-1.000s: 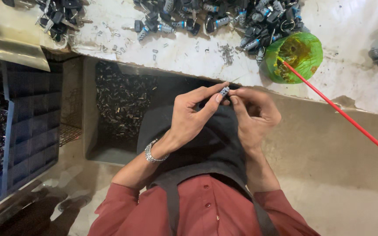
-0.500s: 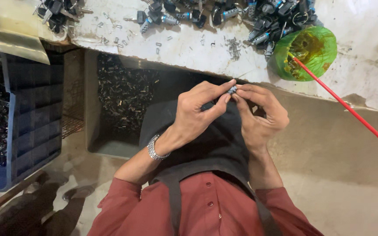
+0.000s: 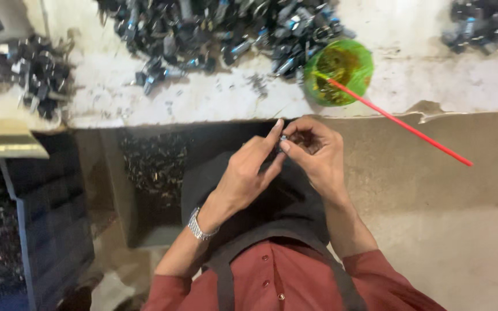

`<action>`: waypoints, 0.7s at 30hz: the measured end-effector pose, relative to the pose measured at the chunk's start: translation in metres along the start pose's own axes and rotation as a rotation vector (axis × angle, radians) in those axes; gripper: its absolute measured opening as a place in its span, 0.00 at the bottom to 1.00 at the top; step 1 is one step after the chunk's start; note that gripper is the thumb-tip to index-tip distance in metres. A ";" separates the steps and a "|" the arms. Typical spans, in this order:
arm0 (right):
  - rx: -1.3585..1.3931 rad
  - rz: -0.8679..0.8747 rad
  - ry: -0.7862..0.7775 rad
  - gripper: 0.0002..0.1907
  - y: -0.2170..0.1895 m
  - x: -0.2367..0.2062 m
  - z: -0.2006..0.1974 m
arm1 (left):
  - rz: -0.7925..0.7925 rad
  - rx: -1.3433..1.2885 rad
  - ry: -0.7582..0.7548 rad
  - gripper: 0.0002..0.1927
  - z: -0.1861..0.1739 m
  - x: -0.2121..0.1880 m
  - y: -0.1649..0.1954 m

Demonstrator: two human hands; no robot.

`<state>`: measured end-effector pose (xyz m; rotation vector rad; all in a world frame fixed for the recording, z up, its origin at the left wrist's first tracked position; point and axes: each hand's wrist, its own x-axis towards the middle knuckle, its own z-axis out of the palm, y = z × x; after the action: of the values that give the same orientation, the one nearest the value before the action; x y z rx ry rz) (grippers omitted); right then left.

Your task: The person picks small metal lock plug components one at a time from a pile on the workbench, brushes a yellow grease-like substance onto each part using a long-handled brush dipped in a green cup, manipulates the part by hand, and places finished pieces into a bin below the bench. Around the midpoint the person wipes their hands with a cloth before resuming.

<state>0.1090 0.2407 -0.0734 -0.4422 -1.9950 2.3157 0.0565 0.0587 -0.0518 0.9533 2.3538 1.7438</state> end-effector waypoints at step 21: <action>0.161 -0.506 0.745 0.11 -0.044 -0.021 -0.053 | -0.040 -0.002 0.306 0.16 -0.012 0.022 0.021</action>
<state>0.1357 0.2937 -0.0332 -0.5890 -1.3514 1.6435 0.0428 0.0631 -0.0223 0.6732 2.5248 2.0011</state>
